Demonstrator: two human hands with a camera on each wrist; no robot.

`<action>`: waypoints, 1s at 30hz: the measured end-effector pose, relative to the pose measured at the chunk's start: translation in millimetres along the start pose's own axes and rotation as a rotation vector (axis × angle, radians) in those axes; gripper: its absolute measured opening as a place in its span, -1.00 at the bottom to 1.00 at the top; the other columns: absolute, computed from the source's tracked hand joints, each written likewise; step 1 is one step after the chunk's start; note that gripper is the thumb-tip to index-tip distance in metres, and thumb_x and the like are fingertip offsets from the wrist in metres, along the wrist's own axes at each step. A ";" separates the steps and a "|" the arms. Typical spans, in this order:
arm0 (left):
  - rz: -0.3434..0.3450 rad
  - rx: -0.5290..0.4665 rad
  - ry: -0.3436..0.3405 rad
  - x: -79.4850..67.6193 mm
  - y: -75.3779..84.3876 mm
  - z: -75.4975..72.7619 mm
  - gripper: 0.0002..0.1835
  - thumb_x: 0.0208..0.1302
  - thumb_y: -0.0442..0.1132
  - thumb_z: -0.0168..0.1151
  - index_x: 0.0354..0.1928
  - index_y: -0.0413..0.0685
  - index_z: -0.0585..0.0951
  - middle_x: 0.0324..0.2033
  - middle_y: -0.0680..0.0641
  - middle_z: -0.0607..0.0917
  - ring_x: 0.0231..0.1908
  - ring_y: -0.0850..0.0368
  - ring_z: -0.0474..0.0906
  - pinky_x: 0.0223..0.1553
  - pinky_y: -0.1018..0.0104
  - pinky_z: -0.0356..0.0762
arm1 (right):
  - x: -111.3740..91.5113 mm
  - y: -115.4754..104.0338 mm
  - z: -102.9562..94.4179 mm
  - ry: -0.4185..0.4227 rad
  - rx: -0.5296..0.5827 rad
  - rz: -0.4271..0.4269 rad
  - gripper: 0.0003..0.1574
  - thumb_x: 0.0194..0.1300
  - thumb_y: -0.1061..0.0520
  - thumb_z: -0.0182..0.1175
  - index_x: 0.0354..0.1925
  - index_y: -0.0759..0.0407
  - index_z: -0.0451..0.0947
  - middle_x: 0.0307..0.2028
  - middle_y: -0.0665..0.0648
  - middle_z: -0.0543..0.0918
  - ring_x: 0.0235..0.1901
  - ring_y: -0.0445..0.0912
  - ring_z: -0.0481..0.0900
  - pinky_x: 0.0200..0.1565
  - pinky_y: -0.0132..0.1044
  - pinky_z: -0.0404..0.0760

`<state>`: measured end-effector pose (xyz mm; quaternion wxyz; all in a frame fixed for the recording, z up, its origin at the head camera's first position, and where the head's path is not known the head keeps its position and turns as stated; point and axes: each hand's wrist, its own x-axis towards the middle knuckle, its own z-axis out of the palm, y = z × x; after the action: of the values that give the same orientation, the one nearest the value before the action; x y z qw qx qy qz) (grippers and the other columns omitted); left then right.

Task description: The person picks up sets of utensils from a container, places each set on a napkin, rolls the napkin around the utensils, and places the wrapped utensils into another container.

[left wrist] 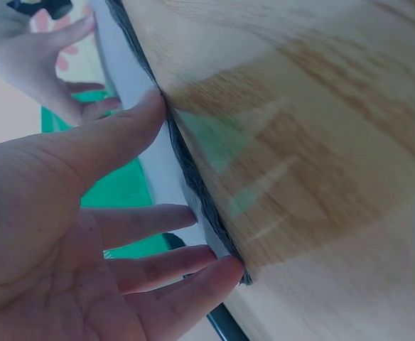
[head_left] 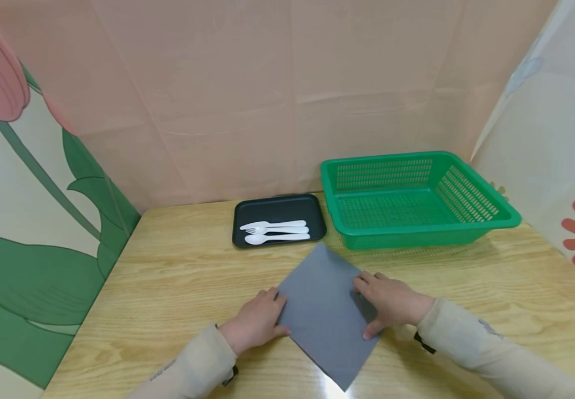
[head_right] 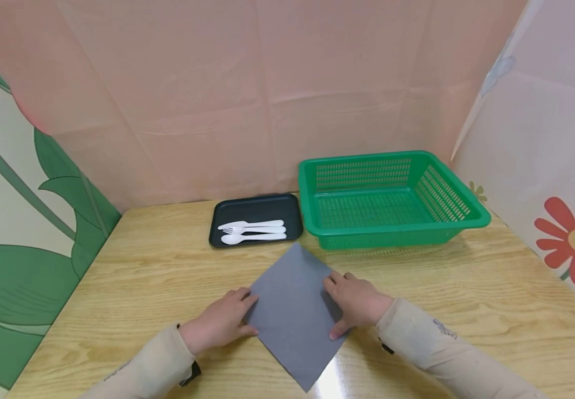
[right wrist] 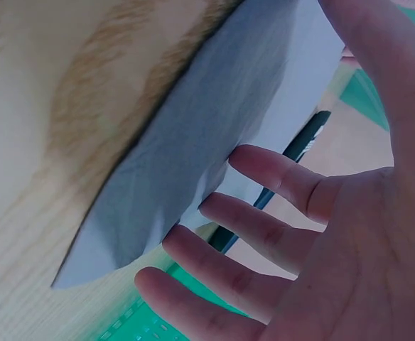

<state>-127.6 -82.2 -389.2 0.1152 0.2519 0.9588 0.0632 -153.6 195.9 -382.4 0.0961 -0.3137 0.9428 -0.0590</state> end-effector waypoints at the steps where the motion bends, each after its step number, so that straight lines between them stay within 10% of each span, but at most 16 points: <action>1: 0.005 0.003 0.004 0.0 -0.2 -0.1 -0.28 0.11 0.09 0.30 0.20 -0.25 0.43 0.18 -0.27 0.44 0.14 -0.13 0.44 0.06 0.07 0.51 | 0.0 0.0 0.1 0.000 -0.002 0.000 -0.03 -0.39 -0.27 0.52 -0.08 0.19 0.38 -0.05 0.19 0.46 -0.19 0.05 0.47 -0.26 -0.07 0.56; 30: 0.019 0.063 0.055 1.6 0.6 2.3 -0.39 0.13 0.08 0.27 0.10 -0.22 0.50 0.04 -0.21 0.53 -0.03 -0.05 0.51 -0.12 0.15 0.58 | 6.4 -1.3 -3.6 -0.028 -0.131 -0.028 0.00 -0.41 -0.35 0.50 -0.09 0.21 0.41 -0.14 0.17 0.49 -0.32 0.01 0.49 -0.41 -0.11 0.52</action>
<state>-128.1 -80.8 -391.5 0.0801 0.2627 0.9607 0.0409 -158.7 191.2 -379.6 0.0875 -0.3333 0.9387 0.0060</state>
